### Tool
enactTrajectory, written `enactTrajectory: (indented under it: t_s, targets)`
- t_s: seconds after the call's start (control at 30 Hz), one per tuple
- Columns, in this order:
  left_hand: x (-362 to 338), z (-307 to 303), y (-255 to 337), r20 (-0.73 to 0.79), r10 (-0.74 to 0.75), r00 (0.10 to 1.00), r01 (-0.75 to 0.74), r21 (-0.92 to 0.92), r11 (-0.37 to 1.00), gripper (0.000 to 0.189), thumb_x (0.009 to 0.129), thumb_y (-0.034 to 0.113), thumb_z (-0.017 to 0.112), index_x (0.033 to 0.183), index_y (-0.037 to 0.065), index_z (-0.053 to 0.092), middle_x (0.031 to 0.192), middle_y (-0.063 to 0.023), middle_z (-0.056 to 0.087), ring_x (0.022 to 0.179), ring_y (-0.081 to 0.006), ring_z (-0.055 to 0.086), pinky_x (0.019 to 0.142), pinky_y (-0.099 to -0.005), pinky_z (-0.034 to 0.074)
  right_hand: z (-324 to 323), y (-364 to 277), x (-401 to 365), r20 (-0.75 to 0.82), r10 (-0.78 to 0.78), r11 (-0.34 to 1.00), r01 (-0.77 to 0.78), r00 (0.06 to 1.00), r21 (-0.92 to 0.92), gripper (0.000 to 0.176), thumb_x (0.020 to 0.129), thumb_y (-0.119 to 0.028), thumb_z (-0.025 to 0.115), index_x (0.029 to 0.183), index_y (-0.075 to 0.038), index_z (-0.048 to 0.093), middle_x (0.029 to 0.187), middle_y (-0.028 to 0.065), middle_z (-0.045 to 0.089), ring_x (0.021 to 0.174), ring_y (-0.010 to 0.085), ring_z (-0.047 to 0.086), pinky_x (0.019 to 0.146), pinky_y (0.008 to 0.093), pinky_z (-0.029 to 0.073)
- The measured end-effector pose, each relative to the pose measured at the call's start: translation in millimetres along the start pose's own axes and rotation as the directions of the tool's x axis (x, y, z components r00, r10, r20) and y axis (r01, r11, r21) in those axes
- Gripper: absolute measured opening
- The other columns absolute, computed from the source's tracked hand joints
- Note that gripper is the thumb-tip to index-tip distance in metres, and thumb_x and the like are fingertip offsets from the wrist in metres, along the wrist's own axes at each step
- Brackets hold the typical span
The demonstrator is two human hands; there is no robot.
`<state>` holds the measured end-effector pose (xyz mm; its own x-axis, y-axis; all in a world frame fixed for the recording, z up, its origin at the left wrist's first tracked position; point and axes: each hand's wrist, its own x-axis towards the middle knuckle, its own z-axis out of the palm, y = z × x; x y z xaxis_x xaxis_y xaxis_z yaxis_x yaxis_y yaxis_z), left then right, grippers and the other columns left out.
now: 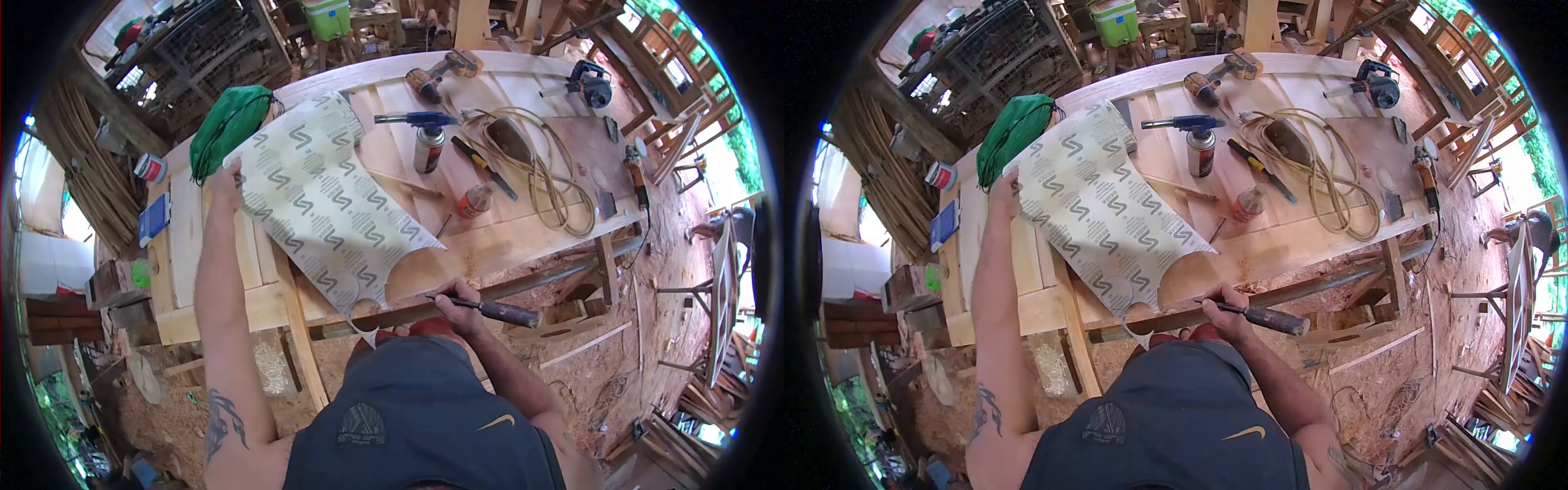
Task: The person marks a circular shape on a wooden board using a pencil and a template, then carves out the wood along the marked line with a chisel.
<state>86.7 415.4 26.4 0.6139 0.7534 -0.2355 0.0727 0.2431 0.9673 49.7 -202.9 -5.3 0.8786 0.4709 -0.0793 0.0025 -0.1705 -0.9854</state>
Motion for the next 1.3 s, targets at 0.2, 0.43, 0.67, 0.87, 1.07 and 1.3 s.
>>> enactTrajectory:
  t_s: [0.2,0.43,0.67,0.87,1.07,1.3]
  targets:
    - [53,8,-21,0.136,-0.03,0.99,0.028,0.016,0.999,0.035,0.096,0.024,0.069,0.119,-0.003,0.065,0.107,-0.0117,0.071,0.09,-0.0227,0.067,0.082,-0.0369,0.053,-2,-5,-6,-0.029,-0.02,1.0,0.019,0.999,-0.011,0.014,0.087,-0.013,0.071,0.091,0.0,0.066,0.081,0.007,0.07,0.076,0.0112,0.062,0.073,0.0302,0.053]
    - [23,50,-12,-0.175,0.335,0.926,-0.045,0.828,0.558,0.079,0.091,0.059,0.065,0.133,-0.007,0.056,0.127,-0.0293,0.065,0.116,-0.0435,0.063,0.1,-0.0505,0.048,-6,-4,0,-0.091,-0.01,0.998,0.005,0.996,-0.056,0.012,0.088,-0.011,0.069,0.092,0.001,0.067,0.08,0.0071,0.07,0.076,0.0113,0.063,0.071,0.0294,0.053]
    - [-118,42,-94,-0.236,0.536,0.81,-0.226,0.718,0.658,0.076,0.092,0.042,0.07,0.144,-0.008,0.045,0.14,-0.0309,0.053,0.131,-0.0426,0.052,0.108,-0.0471,0.044,-19,-14,20,-0.121,-0.044,0.999,0.041,0.992,-0.029,0.011,0.092,-0.008,0.065,0.1,-0.001,0.066,0.088,0.0059,0.069,0.075,0.0096,0.06,0.067,0.029,0.051]
    - [-307,33,-195,-0.371,0.094,0.924,0.064,0.39,0.919,0.037,0.094,0.02,0.07,0.12,-0.003,0.058,0.11,-0.0125,0.064,0.102,-0.0219,0.062,0.093,-0.0355,0.05,-29,-14,64,0.013,-0.031,0.998,0.032,0.999,-0.052,0.012,0.094,-0.012,0.068,0.1,-0.002,0.065,0.093,0.0052,0.069,0.082,0.0071,0.058,0.072,0.0259,0.049]
    - [-398,38,-210,-0.442,-0.185,0.878,0.344,0.312,0.886,0.032,0.095,0.023,0.07,0.114,0.001,0.059,0.102,-0.0059,0.064,0.091,-0.0162,0.061,0.081,-0.0328,0.051,-22,29,123,0.309,0.032,0.99,-0.072,0.95,0.117,0.016,0.096,-0.015,0.067,0.103,0.0,0.064,0.108,0.0093,0.068,0.098,0.0145,0.059,0.09,0.0321,0.049]
    - [-400,59,-229,-0.419,-0.397,0.817,0.355,-0.178,0.918,0.018,0.099,0.019,0.067,0.101,0.004,0.059,0.077,-0.0059,0.063,0.063,-0.0146,0.06,0.06,-0.0303,0.051,-23,50,144,0.477,0.05,0.999,-0.041,0.877,-0.028,0.015,0.093,-0.012,0.066,0.101,0.0,0.069,0.091,0.0056,0.068,0.081,0.0122,0.061,0.075,0.029,0.051]
